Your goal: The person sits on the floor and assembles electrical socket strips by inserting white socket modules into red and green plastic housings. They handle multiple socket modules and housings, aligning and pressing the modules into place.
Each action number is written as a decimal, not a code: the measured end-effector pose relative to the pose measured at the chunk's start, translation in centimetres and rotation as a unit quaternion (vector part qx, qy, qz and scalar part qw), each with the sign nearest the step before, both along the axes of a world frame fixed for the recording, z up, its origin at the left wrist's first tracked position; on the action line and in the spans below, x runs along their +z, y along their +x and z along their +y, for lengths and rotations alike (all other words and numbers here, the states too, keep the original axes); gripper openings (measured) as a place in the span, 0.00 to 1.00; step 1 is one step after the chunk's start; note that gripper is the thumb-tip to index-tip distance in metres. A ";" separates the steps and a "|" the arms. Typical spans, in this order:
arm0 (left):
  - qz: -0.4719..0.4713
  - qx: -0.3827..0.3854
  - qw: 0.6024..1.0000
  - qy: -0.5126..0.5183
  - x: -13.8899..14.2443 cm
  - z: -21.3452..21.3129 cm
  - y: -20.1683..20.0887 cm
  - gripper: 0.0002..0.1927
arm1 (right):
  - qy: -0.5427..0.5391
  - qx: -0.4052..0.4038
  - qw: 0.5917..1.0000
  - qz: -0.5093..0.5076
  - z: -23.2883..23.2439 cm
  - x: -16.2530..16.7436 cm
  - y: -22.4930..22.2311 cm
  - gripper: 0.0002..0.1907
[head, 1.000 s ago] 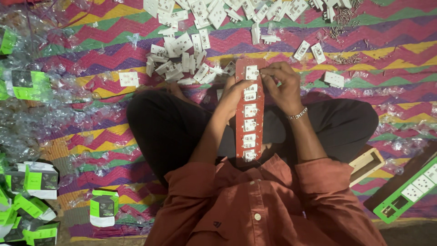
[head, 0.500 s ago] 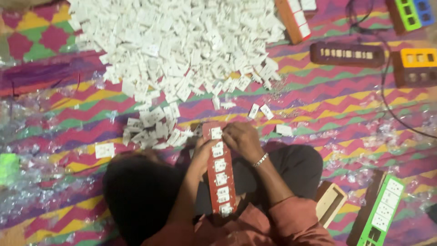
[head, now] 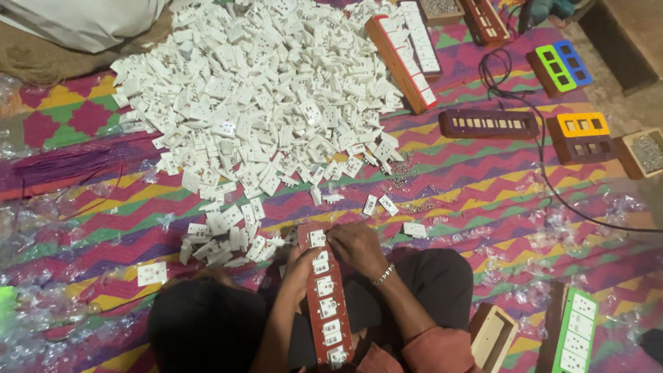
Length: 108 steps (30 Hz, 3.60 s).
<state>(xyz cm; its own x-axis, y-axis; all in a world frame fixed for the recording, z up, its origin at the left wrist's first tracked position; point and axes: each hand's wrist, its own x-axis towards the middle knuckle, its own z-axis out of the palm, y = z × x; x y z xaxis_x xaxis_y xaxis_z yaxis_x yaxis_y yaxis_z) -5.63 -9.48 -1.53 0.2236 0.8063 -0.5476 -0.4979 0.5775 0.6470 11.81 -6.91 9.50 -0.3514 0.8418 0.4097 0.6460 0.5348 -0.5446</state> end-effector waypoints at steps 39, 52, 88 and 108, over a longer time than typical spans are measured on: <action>0.028 0.024 0.999 -0.032 -0.6 4.1 4.6 0.12 | -0.026 -0.055 0.998 -0.011 2.9 -3.2 2.8 0.06; 0.026 0.025 0.999 0.011 -1.8 4.2 5.0 0.13 | -0.113 -0.145 0.982 -0.034 3.1 -7.1 2.3 0.13; 0.053 0.024 0.998 -0.026 -1.2 2.6 2.3 0.13 | -0.044 -0.053 0.998 0.006 1.9 -4.3 0.9 0.06; 0.030 0.018 0.999 -0.004 -2.3 2.7 1.9 0.13 | -0.049 0.005 0.998 0.048 2.4 -2.8 1.6 0.07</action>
<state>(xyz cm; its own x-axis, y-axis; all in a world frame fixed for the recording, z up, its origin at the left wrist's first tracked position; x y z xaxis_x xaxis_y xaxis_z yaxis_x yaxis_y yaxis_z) -3.77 -6.80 -3.83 0.1611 0.8085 -0.5660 -0.4788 0.5656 0.6715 13.39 -4.56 6.66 -0.3231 0.8760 0.3580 0.5826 0.4823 -0.6542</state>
